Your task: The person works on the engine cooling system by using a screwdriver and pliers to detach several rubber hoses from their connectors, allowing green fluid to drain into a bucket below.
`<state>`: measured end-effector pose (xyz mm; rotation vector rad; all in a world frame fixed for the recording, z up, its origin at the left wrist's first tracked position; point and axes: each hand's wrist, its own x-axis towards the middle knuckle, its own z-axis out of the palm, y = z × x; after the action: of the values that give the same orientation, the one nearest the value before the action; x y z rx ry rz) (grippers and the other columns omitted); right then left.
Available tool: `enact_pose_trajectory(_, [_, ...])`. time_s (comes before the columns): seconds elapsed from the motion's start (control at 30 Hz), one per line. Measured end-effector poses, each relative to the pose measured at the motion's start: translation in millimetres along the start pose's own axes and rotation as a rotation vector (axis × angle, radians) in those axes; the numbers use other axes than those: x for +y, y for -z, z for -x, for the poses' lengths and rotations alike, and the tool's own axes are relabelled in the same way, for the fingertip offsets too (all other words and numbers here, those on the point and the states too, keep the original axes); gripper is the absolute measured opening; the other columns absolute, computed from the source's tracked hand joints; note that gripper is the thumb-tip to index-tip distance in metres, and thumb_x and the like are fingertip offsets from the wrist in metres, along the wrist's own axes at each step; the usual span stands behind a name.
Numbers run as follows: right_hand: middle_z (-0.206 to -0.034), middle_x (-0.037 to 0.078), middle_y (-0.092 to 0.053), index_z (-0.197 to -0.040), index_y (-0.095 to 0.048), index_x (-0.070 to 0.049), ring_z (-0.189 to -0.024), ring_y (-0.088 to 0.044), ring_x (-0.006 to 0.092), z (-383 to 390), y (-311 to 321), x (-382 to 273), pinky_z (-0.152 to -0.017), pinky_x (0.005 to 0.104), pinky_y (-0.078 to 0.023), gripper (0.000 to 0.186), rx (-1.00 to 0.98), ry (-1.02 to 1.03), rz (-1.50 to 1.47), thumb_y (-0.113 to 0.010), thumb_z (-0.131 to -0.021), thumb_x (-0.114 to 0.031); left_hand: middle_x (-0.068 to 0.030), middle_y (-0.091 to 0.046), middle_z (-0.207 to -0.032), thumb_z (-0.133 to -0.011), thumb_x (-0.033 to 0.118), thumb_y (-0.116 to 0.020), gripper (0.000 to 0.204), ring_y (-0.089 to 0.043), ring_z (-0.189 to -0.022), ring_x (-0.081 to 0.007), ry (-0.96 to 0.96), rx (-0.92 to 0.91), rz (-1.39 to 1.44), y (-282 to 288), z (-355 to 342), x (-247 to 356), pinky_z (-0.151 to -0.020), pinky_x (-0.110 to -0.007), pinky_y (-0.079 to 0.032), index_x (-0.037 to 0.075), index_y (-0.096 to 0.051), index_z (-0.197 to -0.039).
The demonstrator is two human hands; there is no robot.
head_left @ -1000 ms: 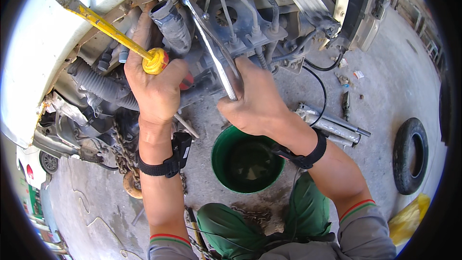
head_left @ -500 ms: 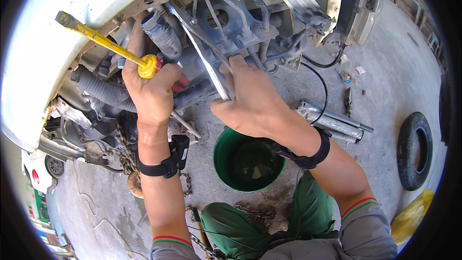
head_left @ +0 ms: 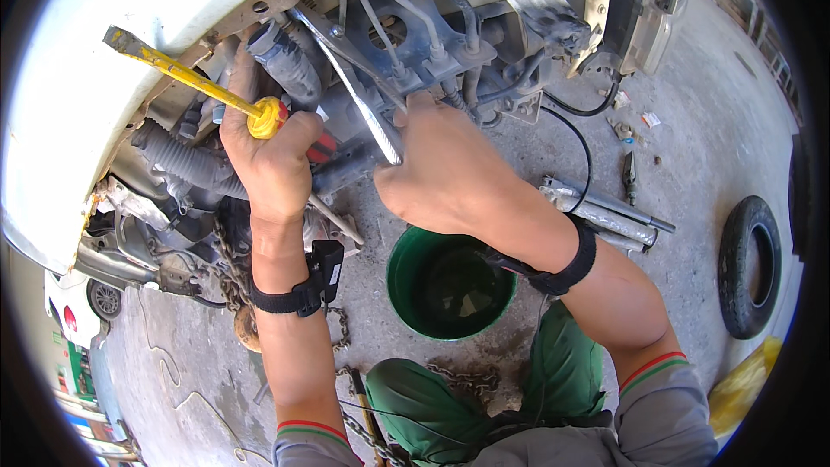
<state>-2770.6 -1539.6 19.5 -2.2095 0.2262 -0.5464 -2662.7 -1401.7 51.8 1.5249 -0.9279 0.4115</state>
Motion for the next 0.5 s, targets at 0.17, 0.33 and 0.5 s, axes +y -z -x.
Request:
enact_pose_trajectory(0.17, [-0.089,0.04,-0.063,-0.103,-0.051,0.022,-0.089,-0.065,0.0529,0,-7,4,-0.086,0.0485,-0.054,0.048,0.066,0.031,-0.021,-0.065,-0.072,-0.011,-0.0015,-0.062,-0.094,-0.065,-0.006,-0.057,0.08,-0.049,-0.071,-0.0074,-0.013,0.047,-0.047,-1,1,-5,-0.065,-0.019,-0.042,-0.009,-0.045,-0.144])
enact_pose_trajectory(0.33, [-0.087,0.039,-0.064,-0.102,-0.051,0.021,-0.085,-0.066,0.0521,-1,-8,7,-0.082,0.0482,-0.056,0.048,0.105,0.066,-0.045,-0.068,-0.072,-0.012,-0.0025,-0.062,-0.094,-0.064,-0.006,-0.056,0.081,-0.051,-0.072,-0.008,0.052,0.032,0.067,-7,0,2,-0.066,-0.019,-0.044,-0.01,-0.044,-0.144])
enact_pose_trajectory(0.5, [-0.083,0.036,-0.066,-0.103,-0.051,0.019,-0.085,-0.067,0.0505,-4,7,11,-0.081,0.048,-0.056,0.05,-0.055,0.022,-0.07,-0.07,-0.072,-0.015,-0.0061,-0.062,-0.101,-0.064,-0.007,-0.054,0.084,-0.058,-0.077,-0.01,-0.028,0.107,0.043,-23,6,3,-0.066,-0.02,-0.048,-0.007,-0.041,-0.147])
